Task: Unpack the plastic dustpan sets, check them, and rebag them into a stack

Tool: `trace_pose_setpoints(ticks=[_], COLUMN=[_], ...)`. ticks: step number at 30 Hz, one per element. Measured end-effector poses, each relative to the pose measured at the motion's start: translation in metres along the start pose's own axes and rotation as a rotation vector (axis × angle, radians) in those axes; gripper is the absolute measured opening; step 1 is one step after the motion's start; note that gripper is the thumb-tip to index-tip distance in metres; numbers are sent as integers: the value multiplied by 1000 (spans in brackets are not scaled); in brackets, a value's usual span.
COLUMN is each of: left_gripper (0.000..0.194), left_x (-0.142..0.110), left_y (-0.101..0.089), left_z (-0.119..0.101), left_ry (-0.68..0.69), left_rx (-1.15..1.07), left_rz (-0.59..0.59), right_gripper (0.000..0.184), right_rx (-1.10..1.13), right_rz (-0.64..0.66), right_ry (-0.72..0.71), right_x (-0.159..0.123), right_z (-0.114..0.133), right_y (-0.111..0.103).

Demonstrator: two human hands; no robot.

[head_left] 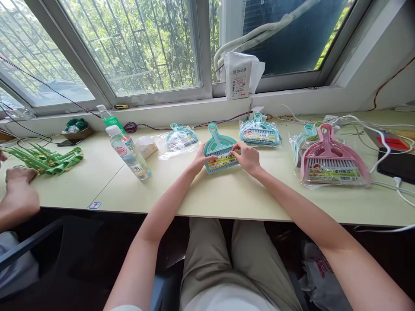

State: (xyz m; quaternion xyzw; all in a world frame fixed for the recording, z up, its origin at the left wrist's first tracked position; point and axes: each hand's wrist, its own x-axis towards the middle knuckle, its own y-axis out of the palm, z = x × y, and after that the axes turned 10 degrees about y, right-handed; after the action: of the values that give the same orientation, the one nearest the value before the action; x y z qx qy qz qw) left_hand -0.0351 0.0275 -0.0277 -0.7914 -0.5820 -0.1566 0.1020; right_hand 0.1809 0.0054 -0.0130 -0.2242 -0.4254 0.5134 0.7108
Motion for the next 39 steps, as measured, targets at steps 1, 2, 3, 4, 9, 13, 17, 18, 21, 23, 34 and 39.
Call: trace_pose_setpoints(ticks=[1,2,3,4,9,13,17,18,21,23,34,39], left_gripper=[99,100,101,102,107,110,109,106,79,64,35,56], left_x=[0,0,1,1,4,3,0,0,3,7,2,3], left_y=[0,0,0,0,0,1,6,7,2,-12,-76,-64], left_z=[1,1,1,0,-6,-10,-13,-14,-15,-13,-10,-15], left_ry=[7,17,30,45,138,183,161,148,74,55,-249,-120], left_rx=[-4,-5,-3,3,20,26,74,93,149,274,1282,1382], left_rz=[-10,-24,-45,-70,-218,-240,-167,-150,-100,-123,-152,-335], right_gripper=[16,20,24,28,43,41,34,33,32,30,27,21], right_rx=[15,35,63,101,560,1095,1340,1362,1378,1361,1299,1233], right_rz=[-25,-66,-119,-181,-286,294,368,340,286,258,323,404], right_ry=[-14,-32,-46,-44,305,343,423,455,472,453,454,489], right_x=[-1,-3,-5,-7,-16,-21,-20,-18,-10,-5,-1,-1], right_z=[0,1,2,3,18,30,29,26,16,10,5,3], right_y=[0,0,-1,-1,7,21,29,30,27,24,19,24])
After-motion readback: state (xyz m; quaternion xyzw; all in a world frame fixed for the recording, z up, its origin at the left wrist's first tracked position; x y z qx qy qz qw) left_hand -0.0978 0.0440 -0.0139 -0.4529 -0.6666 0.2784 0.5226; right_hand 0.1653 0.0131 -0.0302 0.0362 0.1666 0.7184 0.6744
